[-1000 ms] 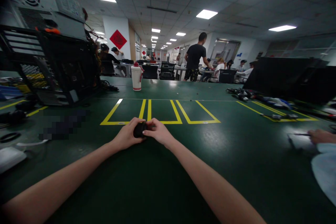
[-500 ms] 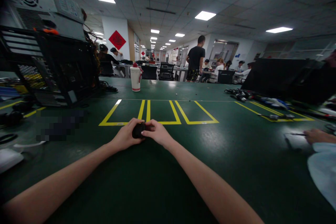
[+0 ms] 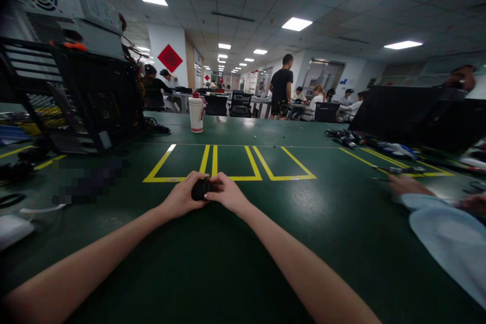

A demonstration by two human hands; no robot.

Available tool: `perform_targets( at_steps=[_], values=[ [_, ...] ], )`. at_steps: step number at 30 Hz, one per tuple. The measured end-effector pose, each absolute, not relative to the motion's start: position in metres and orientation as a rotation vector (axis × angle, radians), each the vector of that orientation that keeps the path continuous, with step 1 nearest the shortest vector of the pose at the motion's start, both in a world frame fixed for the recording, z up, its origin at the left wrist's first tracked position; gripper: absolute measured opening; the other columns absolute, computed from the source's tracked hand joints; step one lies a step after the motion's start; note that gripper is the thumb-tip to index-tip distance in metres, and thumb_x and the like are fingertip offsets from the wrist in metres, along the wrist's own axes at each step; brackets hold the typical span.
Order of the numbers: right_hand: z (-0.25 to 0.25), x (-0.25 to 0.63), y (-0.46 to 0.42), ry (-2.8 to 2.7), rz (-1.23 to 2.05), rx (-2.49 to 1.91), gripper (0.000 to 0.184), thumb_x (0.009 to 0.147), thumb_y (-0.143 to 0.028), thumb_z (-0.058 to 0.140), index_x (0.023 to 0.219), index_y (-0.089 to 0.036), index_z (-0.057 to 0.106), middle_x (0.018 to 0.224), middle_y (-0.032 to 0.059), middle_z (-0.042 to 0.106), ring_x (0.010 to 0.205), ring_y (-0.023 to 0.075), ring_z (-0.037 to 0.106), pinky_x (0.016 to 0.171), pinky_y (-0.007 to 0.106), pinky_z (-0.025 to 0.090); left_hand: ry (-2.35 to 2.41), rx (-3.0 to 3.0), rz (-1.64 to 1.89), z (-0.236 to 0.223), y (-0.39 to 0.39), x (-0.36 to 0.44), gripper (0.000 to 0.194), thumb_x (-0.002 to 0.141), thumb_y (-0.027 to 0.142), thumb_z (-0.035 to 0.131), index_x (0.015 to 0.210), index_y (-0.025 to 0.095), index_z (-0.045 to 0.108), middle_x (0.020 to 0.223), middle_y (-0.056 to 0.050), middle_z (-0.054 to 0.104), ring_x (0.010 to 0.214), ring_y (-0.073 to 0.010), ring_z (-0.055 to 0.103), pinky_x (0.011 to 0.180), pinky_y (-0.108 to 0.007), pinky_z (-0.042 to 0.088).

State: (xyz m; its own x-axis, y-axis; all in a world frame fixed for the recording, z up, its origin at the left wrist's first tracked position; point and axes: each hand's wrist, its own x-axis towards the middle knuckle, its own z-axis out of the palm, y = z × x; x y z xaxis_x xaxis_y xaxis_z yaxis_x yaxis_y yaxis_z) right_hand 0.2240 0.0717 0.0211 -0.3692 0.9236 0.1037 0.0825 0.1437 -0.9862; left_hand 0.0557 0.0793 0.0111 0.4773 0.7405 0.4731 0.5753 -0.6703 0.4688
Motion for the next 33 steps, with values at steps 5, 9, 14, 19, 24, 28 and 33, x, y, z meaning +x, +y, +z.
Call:
perform_targets(
  at_steps=[5,9,14,19,24,28,33],
  values=[
    [0.024,0.224,0.068,-1.629,1.28,-0.982,0.029,0.062,-0.028,0.064,0.085,-0.019,0.049,0.093,0.0015,0.055,0.088,0.0153,0.055,0.082,0.036,0.043,1.136,2.466,0.975,0.012,0.079,0.056,0.053,0.062,0.026,0.063,0.109,0.024,0.039,0.103,-0.002,0.046,0.088,-0.0205,0.052,0.073,-0.034,0.045],
    [0.017,0.224,0.073,-1.596,1.241,-1.015,0.027,0.066,-0.03,0.061,0.088,-0.018,0.051,0.092,0.0027,0.056,0.087,0.0152,0.055,0.082,0.035,0.042,1.137,2.453,0.968,0.012,0.079,0.056,0.053,0.062,0.027,0.062,0.109,0.025,0.038,0.104,-0.002,0.045,0.088,-0.021,0.052,0.072,-0.035,0.045],
    [0.015,0.225,0.076,-1.607,1.307,-1.003,0.03,0.063,-0.026,0.064,0.09,-0.018,0.051,0.094,0.0028,0.057,0.09,0.0167,0.055,0.084,0.036,0.042,1.116,2.451,0.976,0.013,0.078,0.055,0.052,0.062,0.027,0.063,0.109,0.025,0.038,0.103,-0.002,0.046,0.087,-0.0201,0.052,0.073,-0.034,0.045],
    [0.017,0.225,0.072,-1.616,1.291,-0.924,0.032,0.06,-0.024,0.066,0.086,-0.02,0.049,0.094,0.0009,0.055,0.09,0.0158,0.055,0.083,0.035,0.042,1.126,2.472,0.972,0.014,0.078,0.056,0.052,0.063,0.026,0.062,0.109,0.024,0.039,0.103,-0.002,0.046,0.087,-0.0202,0.052,0.072,-0.034,0.045],
    [0.015,0.223,0.075,-1.577,1.237,-1.002,0.027,0.064,-0.028,0.062,0.087,-0.018,0.051,0.091,0.0024,0.056,0.086,0.0151,0.055,0.083,0.036,0.042,1.135,2.472,0.978,0.013,0.079,0.056,0.053,0.062,0.027,0.064,0.109,0.024,0.039,0.102,-0.002,0.046,0.088,-0.0204,0.052,0.074,-0.034,0.045],
    [0.014,0.226,0.077,-1.587,1.315,-1.016,0.031,0.063,-0.027,0.063,0.089,-0.017,0.051,0.093,0.0036,0.056,0.088,0.0165,0.055,0.083,0.037,0.041,1.137,2.456,0.961,0.014,0.077,0.055,0.054,0.061,0.027,0.064,0.109,0.024,0.039,0.103,-0.003,0.046,0.089,-0.021,0.051,0.074,-0.036,0.045],
    [0.014,0.227,0.076,-1.587,1.35,-0.925,0.035,0.057,-0.022,0.068,0.086,-0.02,0.049,0.097,0.0008,0.054,0.092,0.0165,0.054,0.082,0.036,0.043,1.133,2.446,0.948,0.017,0.075,0.055,0.051,0.062,0.026,0.062,0.109,0.024,0.04,0.103,-0.003,0.046,0.089,-0.0214,0.051,0.074,-0.036,0.045]
  ],
)
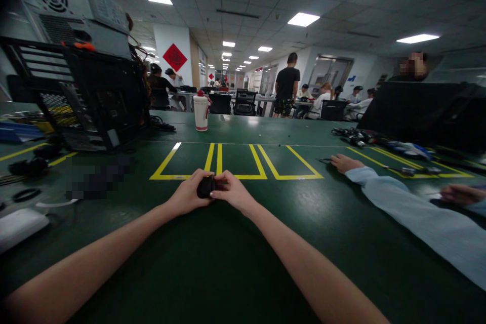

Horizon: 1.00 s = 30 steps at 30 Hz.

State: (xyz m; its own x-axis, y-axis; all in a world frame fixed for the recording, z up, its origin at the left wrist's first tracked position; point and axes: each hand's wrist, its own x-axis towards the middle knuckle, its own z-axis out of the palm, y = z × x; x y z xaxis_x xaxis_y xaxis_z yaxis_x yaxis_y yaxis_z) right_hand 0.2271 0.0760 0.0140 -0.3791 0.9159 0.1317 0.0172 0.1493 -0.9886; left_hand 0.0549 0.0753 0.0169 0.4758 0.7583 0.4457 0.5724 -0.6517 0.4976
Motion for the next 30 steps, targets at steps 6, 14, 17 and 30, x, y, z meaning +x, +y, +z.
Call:
perform_targets(
  at_steps=[6,14,17,30],
  values=[
    [0.0111,0.2235,0.0757,-1.564,1.242,-0.989,0.027,0.067,-0.031,0.06,0.089,-0.019,0.05,0.092,0.002,0.056,0.088,0.0147,0.054,0.083,0.035,0.041,1.127,2.445,0.964,0.0158,0.0763,0.0551,0.053,0.062,0.026,0.063,0.109,0.025,0.04,0.103,-0.003,0.046,0.09,-0.0214,0.051,0.075,-0.036,0.045],
    [0.0103,0.2248,0.0741,-1.589,1.334,-0.935,0.032,0.061,-0.026,0.065,0.089,-0.02,0.05,0.098,0.0022,0.054,0.091,0.0166,0.055,0.083,0.037,0.042,1.11,2.475,0.966,0.0144,0.077,0.0538,0.053,0.062,0.025,0.063,0.109,0.024,0.039,0.103,-0.003,0.045,0.089,-0.0204,0.05,0.073,-0.034,0.045],
    [0.0106,0.2239,0.0725,-1.585,1.311,-0.92,0.033,0.06,-0.025,0.066,0.087,-0.021,0.048,0.097,0.0009,0.054,0.09,0.0155,0.055,0.082,0.035,0.043,1.112,2.476,0.975,0.0131,0.078,0.0546,0.052,0.062,0.024,0.063,0.108,0.024,0.039,0.103,-0.003,0.045,0.089,-0.0202,0.05,0.074,-0.034,0.044],
    [0.0072,0.221,0.0719,-1.599,1.301,-0.887,0.03,0.064,-0.023,0.062,0.091,-0.02,0.049,0.098,0.0023,0.055,0.094,0.0163,0.054,0.085,0.035,0.042,1.135,2.469,0.955,0.0144,0.0763,0.0545,0.051,0.062,0.023,0.062,0.107,0.024,0.04,0.102,-0.002,0.045,0.088,-0.0204,0.052,0.073,-0.033,0.045]
  ],
)
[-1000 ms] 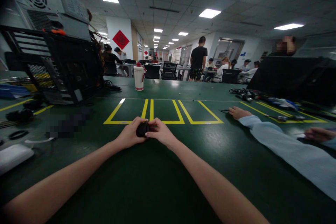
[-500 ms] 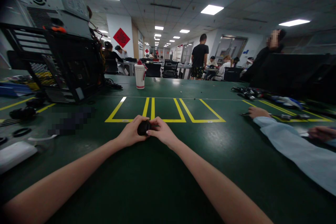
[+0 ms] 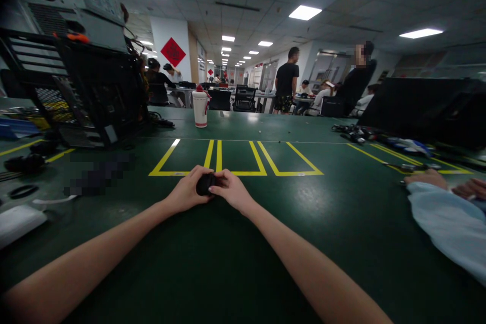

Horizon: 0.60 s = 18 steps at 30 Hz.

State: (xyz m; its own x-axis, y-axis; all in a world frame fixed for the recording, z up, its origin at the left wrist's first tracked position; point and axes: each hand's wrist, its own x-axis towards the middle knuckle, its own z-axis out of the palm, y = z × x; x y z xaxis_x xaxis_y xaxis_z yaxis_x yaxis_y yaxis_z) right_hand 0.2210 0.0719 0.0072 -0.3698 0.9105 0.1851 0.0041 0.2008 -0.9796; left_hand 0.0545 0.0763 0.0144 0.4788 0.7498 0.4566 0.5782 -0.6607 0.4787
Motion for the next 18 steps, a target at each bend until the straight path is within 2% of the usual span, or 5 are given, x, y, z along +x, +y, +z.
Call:
perform_targets(
  at_steps=[2,7,12,18],
  values=[
    [0.0067,0.2211,0.0706,-1.594,1.311,-0.851,0.032,0.062,-0.022,0.064,0.09,-0.021,0.048,0.099,0.0009,0.053,0.093,0.0157,0.054,0.084,0.034,0.043,1.144,2.469,0.951,0.0142,0.0762,0.0543,0.05,0.062,0.024,0.062,0.108,0.023,0.04,0.102,-0.003,0.045,0.087,-0.0203,0.052,0.072,-0.033,0.045],
    [0.006,0.2185,0.0713,-1.591,1.216,-0.906,0.021,0.069,-0.031,0.057,0.086,-0.02,0.05,0.094,0.0012,0.054,0.09,0.0151,0.054,0.081,0.033,0.044,1.146,2.462,0.99,0.0129,0.077,0.0541,0.052,0.061,0.026,0.063,0.107,0.023,0.04,0.103,-0.002,0.045,0.087,-0.0202,0.052,0.073,-0.034,0.045],
    [0.0033,0.2185,0.0747,-1.574,1.199,-1.014,0.032,0.07,-0.035,0.056,0.097,-0.019,0.05,0.101,0.0052,0.053,0.095,0.0174,0.051,0.086,0.037,0.04,1.151,2.442,0.975,0.0137,0.0759,0.0533,0.052,0.061,0.026,0.063,0.108,0.024,0.04,0.104,-0.003,0.044,0.087,-0.0204,0.052,0.072,-0.034,0.046],
    [0.0018,0.2189,0.0724,-1.561,1.324,-0.848,0.034,0.062,-0.023,0.065,0.092,-0.021,0.048,0.099,0.0016,0.053,0.093,0.0162,0.054,0.084,0.035,0.042,1.135,2.47,1.01,0.0106,0.078,0.0529,0.051,0.061,0.022,0.062,0.107,0.023,0.039,0.101,-0.002,0.044,0.088,-0.02,0.051,0.074,-0.034,0.044]
  ],
)
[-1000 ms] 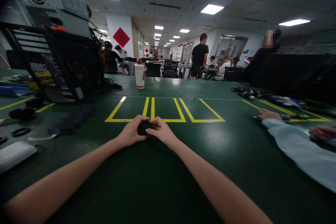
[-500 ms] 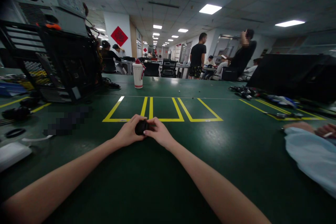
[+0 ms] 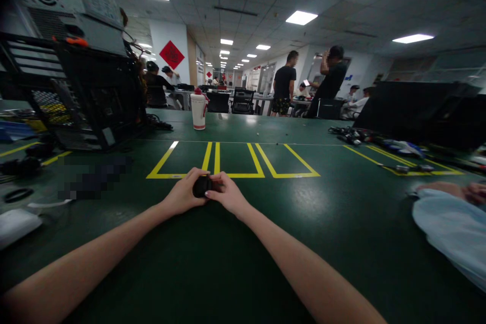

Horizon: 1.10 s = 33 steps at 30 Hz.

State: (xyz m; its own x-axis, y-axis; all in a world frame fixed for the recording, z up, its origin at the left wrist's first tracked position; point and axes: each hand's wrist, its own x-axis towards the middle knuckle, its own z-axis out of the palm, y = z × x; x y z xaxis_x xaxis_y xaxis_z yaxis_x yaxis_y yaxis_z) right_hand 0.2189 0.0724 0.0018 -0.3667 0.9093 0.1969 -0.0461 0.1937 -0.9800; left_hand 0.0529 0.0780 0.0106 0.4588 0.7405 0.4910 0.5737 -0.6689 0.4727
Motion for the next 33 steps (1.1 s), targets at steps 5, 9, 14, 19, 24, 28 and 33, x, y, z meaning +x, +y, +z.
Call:
perform_targets(
  at_steps=[5,9,14,19,24,28,33],
  values=[
    [0.0026,0.2161,0.0709,-1.538,1.23,-0.873,0.024,0.066,-0.029,0.061,0.086,-0.02,0.05,0.093,0.001,0.055,0.09,0.0151,0.054,0.083,0.034,0.042,1.147,2.473,1.0,0.0089,0.0794,0.0534,0.053,0.061,0.026,0.064,0.108,0.023,0.039,0.101,-0.002,0.044,0.087,-0.0199,0.051,0.074,-0.034,0.045],
    [0.0032,0.216,0.0717,-1.528,1.211,-0.985,0.03,0.068,-0.032,0.058,0.095,-0.02,0.052,0.1,0.004,0.055,0.095,0.0169,0.052,0.086,0.037,0.04,1.143,2.468,1.009,0.0092,0.0797,0.0529,0.054,0.06,0.025,0.064,0.108,0.023,0.039,0.101,-0.002,0.044,0.086,-0.0191,0.051,0.073,-0.033,0.045],
    [0.005,0.2184,0.0689,-1.523,1.329,-0.906,0.033,0.064,-0.023,0.063,0.094,-0.02,0.051,0.102,0.0034,0.054,0.096,0.0171,0.053,0.087,0.037,0.04,1.141,2.472,0.976,0.0102,0.0792,0.0513,0.052,0.061,0.024,0.063,0.107,0.023,0.039,0.101,-0.002,0.044,0.086,-0.0188,0.051,0.071,-0.032,0.045],
    [0.0054,0.2168,0.0663,-1.501,1.306,-0.864,0.028,0.064,-0.025,0.063,0.088,-0.021,0.049,0.099,0.0013,0.053,0.094,0.0158,0.054,0.084,0.035,0.042,1.146,2.455,0.977,0.01,0.0788,0.0519,0.053,0.061,0.026,0.064,0.108,0.023,0.039,0.102,-0.002,0.043,0.086,-0.0191,0.051,0.071,-0.033,0.045],
    [0.0038,0.214,0.0703,-1.497,1.209,-0.941,0.025,0.068,-0.029,0.059,0.091,-0.021,0.052,0.097,0.0016,0.055,0.092,0.0151,0.053,0.086,0.035,0.04,1.135,2.44,0.981,0.0113,0.0792,0.0524,0.053,0.061,0.026,0.064,0.108,0.023,0.039,0.102,-0.002,0.044,0.087,-0.0197,0.051,0.072,-0.034,0.045],
    [0.0034,0.2145,0.0714,-1.488,1.273,-0.958,0.031,0.068,-0.027,0.058,0.098,-0.02,0.051,0.1,0.0034,0.055,0.096,0.0166,0.053,0.088,0.037,0.04,1.14,2.426,0.972,0.0131,0.0795,0.0524,0.054,0.06,0.024,0.064,0.108,0.024,0.04,0.102,-0.002,0.044,0.088,-0.0197,0.051,0.073,-0.034,0.045],
    [0.0051,0.2132,0.0675,-1.427,1.345,-0.841,0.029,0.065,-0.022,0.061,0.092,-0.022,0.049,0.099,0.0011,0.054,0.099,0.0168,0.053,0.086,0.034,0.042,1.144,2.417,0.959,0.0136,0.0804,0.0526,0.054,0.061,0.023,0.063,0.109,0.025,0.039,0.102,-0.002,0.044,0.088,-0.0199,0.051,0.074,-0.034,0.045]
  ],
)
